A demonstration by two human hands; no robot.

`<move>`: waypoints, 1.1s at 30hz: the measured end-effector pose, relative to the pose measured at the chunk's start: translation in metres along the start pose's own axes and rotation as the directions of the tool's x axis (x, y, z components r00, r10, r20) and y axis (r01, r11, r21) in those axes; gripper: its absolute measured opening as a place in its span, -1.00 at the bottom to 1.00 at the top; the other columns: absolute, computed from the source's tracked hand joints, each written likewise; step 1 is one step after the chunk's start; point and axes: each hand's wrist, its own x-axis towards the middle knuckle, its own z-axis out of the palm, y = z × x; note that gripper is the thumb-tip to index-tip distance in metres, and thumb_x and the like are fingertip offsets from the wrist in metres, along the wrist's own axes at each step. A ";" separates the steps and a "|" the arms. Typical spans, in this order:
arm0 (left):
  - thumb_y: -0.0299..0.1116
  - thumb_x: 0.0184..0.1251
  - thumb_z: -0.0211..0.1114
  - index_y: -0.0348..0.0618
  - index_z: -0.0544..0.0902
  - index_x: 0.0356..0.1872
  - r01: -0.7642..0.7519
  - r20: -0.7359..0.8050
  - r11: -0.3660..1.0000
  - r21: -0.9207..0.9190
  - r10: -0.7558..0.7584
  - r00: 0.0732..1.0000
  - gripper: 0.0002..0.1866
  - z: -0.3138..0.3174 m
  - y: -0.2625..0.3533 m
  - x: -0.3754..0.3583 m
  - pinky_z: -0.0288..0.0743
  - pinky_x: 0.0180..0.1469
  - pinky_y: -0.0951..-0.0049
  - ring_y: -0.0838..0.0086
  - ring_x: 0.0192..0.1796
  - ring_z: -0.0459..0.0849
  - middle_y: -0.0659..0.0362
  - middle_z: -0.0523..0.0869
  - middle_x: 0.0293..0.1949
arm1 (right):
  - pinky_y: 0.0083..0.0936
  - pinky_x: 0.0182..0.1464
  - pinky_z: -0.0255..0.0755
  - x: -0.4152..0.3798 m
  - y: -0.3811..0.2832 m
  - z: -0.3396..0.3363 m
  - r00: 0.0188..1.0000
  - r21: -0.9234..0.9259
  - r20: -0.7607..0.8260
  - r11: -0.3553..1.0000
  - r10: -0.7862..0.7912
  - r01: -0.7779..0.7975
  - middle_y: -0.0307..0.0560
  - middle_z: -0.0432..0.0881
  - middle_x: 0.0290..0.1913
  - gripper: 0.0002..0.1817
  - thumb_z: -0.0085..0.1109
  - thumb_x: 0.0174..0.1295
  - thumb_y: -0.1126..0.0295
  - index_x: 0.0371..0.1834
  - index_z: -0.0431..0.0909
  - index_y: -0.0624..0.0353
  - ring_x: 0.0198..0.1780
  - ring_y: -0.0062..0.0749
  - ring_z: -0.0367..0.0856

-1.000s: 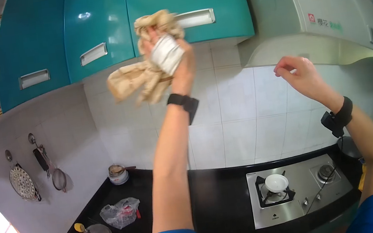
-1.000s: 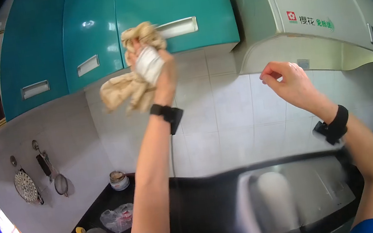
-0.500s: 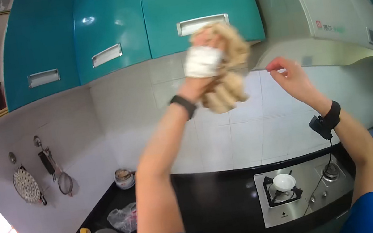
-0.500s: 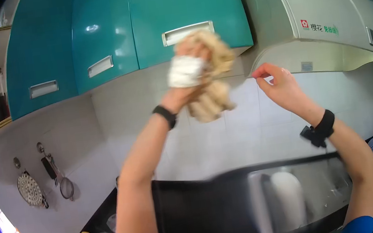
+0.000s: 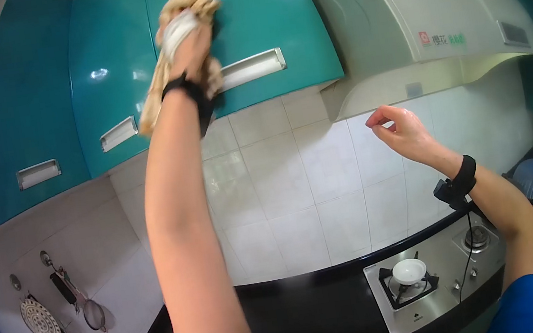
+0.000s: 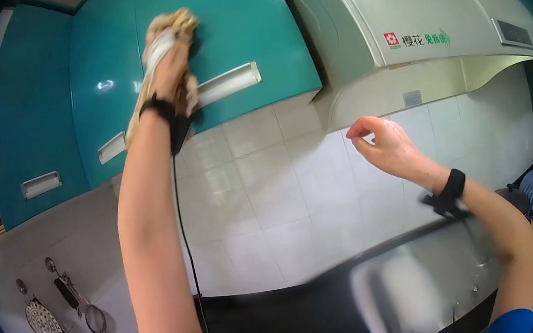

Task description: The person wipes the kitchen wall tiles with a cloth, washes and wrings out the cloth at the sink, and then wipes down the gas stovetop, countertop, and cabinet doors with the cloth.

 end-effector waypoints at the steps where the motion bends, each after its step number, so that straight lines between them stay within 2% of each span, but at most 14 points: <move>1: -0.40 0.44 0.03 -0.27 0.54 -0.21 0.006 0.002 1.000 0.000 -0.006 1.000 -0.84 0.025 0.010 0.014 0.53 -0.17 0.42 0.38 -0.24 0.60 0.10 0.61 -0.28 | -0.46 -0.08 0.59 -0.001 0.002 0.001 1.000 -0.023 0.011 1.000 0.001 0.000 -0.09 0.73 -0.16 -0.85 0.14 0.31 0.48 -0.15 0.64 0.27 -0.08 -0.37 0.69; 3: -0.41 0.36 0.05 -0.26 0.58 0.07 0.167 0.294 0.841 -0.515 -0.010 0.956 -0.68 0.063 0.049 0.035 0.59 0.04 0.41 0.26 -0.04 0.69 0.03 0.70 0.00 | -0.46 -0.08 0.59 -0.001 0.007 0.004 1.000 -0.011 0.022 1.000 0.004 -0.004 -0.09 0.73 -0.15 -0.85 0.14 0.31 0.48 -0.14 0.64 0.27 -0.07 -0.38 0.68; 4: -0.38 0.39 0.03 -0.19 0.60 0.10 -0.091 0.171 0.982 -0.168 0.120 0.978 -0.67 0.078 0.059 0.022 0.55 0.12 0.35 0.19 0.02 0.67 0.03 0.70 0.04 | -0.46 -0.07 0.59 -0.002 0.008 0.006 1.000 0.002 0.028 1.000 0.004 -0.004 -0.09 0.73 -0.14 -0.85 0.13 0.32 0.48 -0.13 0.64 0.28 -0.07 -0.39 0.68; 5: -0.35 0.42 0.01 -0.12 0.61 0.13 -0.306 0.111 0.923 0.232 0.288 0.951 -0.65 0.091 0.070 0.007 0.51 0.21 0.29 0.12 0.09 0.66 0.03 0.70 0.08 | -0.46 -0.07 0.59 -0.003 0.006 0.008 0.999 0.008 0.038 1.000 0.003 -0.003 -0.09 0.73 -0.14 -0.85 0.13 0.32 0.48 -0.13 0.64 0.28 -0.07 -0.39 0.68; 7: -0.37 0.40 -0.01 0.06 0.65 0.16 -0.054 0.434 0.995 0.088 0.010 0.901 -0.61 0.055 0.137 -0.003 0.36 0.35 0.20 0.05 0.27 0.53 0.09 0.65 0.19 | -0.46 -0.07 0.59 -0.003 -0.003 0.007 1.000 0.062 0.022 0.998 0.012 -0.013 -0.09 0.73 -0.14 -0.84 0.14 0.31 0.48 -0.13 0.64 0.27 -0.08 -0.39 0.68; 10: -0.54 0.08 0.19 0.03 0.64 0.15 -0.235 0.582 0.972 0.019 0.180 0.793 -0.48 0.005 0.188 -0.042 0.38 0.34 0.15 0.03 0.33 0.45 0.11 0.61 0.22 | -0.45 -0.07 0.59 -0.005 -0.012 0.012 0.999 0.064 0.041 0.998 0.010 -0.012 -0.10 0.73 -0.14 -0.85 0.14 0.31 0.48 -0.13 0.64 0.27 -0.08 -0.40 0.68; 12: -0.50 0.10 0.23 -0.05 0.59 0.21 -0.417 0.474 0.908 -0.034 0.382 0.793 -0.46 -0.021 0.195 -0.069 0.33 0.41 0.15 0.03 0.34 0.44 0.11 0.59 0.25 | -0.43 -0.11 0.55 -0.006 -0.018 0.021 0.999 0.090 0.041 0.996 0.001 -0.004 -0.10 0.74 -0.15 -0.84 0.16 0.30 0.43 -0.14 0.64 0.23 -0.08 -0.35 0.68; 15: -0.49 0.11 0.27 -0.09 0.54 0.26 -0.454 0.587 0.888 -0.074 0.407 0.700 -0.42 -0.051 0.171 -0.073 0.30 0.44 0.15 0.01 0.36 0.43 0.09 0.56 0.28 | -0.41 -0.14 0.51 -0.005 -0.025 0.028 0.999 0.097 0.048 0.995 -0.018 0.014 -0.09 0.74 -0.16 -0.84 0.18 0.29 0.39 -0.15 0.65 0.19 -0.09 -0.29 0.68; 20: -0.61 0.05 0.29 -0.11 0.53 0.27 -0.381 0.561 0.922 0.074 0.277 0.780 -0.37 -0.129 0.120 -0.086 0.36 0.41 0.14 0.04 0.35 0.47 0.05 0.56 0.28 | -0.43 -0.16 0.54 -0.010 -0.018 0.029 0.998 0.140 0.048 0.990 -0.032 0.025 -0.08 0.74 -0.17 -0.84 0.17 0.29 0.40 -0.14 0.65 0.21 -0.12 -0.31 0.69; 21: -0.65 0.08 0.26 -0.11 0.54 0.24 -0.152 0.477 0.987 0.048 0.111 0.872 -0.40 -0.127 0.121 -0.094 0.40 0.38 0.16 0.02 0.32 0.48 0.02 0.57 0.26 | -0.44 -0.16 0.55 -0.012 -0.014 0.028 0.998 0.152 0.054 0.988 -0.013 0.005 -0.08 0.74 -0.18 -0.84 0.17 0.29 0.41 -0.15 0.65 0.23 -0.12 -0.31 0.70; 24: -0.64 0.17 0.19 -0.15 0.53 0.24 -0.290 0.521 0.935 0.205 0.147 0.841 -0.47 -0.120 0.128 -0.105 0.42 0.35 0.17 0.00 0.29 0.50 -0.03 0.57 0.22 | -0.46 -0.15 0.57 -0.022 -0.009 0.018 0.996 0.141 0.091 0.989 0.021 -0.033 -0.06 0.74 -0.19 -0.83 0.15 0.30 0.43 -0.16 0.65 0.27 -0.12 -0.32 0.70; 26: -0.60 0.20 0.17 -0.21 0.52 0.20 -0.066 0.310 0.973 0.220 -0.006 0.951 -0.52 -0.106 0.143 -0.123 0.43 0.32 0.18 0.00 0.23 0.50 -0.08 0.54 0.21 | -0.47 -0.14 0.58 -0.027 0.000 0.007 0.993 0.126 0.101 0.989 0.064 -0.077 -0.04 0.74 -0.20 -0.83 0.15 0.30 0.43 -0.17 0.65 0.29 -0.12 -0.34 0.70; 28: -0.56 0.26 0.17 -0.20 0.41 0.33 0.364 0.181 0.930 -0.054 -0.350 0.919 -0.45 -0.076 0.160 -0.136 0.25 0.45 0.17 -0.03 0.39 0.32 -0.14 0.36 0.35 | -0.46 -0.16 0.58 -0.032 0.015 0.006 0.994 0.164 0.097 0.984 0.050 -0.065 -0.03 0.74 -0.23 -0.83 0.14 0.30 0.44 -0.18 0.65 0.30 -0.14 -0.37 0.70; 33: -0.52 0.23 0.13 -0.14 0.37 0.41 0.013 0.269 0.992 0.127 -0.047 0.962 -0.36 0.010 0.236 -0.155 0.04 0.53 -0.08 -0.10 0.54 0.12 -0.10 0.31 0.43 | -0.46 -0.19 0.58 -0.031 0.045 0.018 0.997 0.219 0.071 0.975 0.031 -0.046 -0.04 0.73 -0.24 -0.83 0.13 0.29 0.45 -0.19 0.65 0.32 -0.18 -0.40 0.69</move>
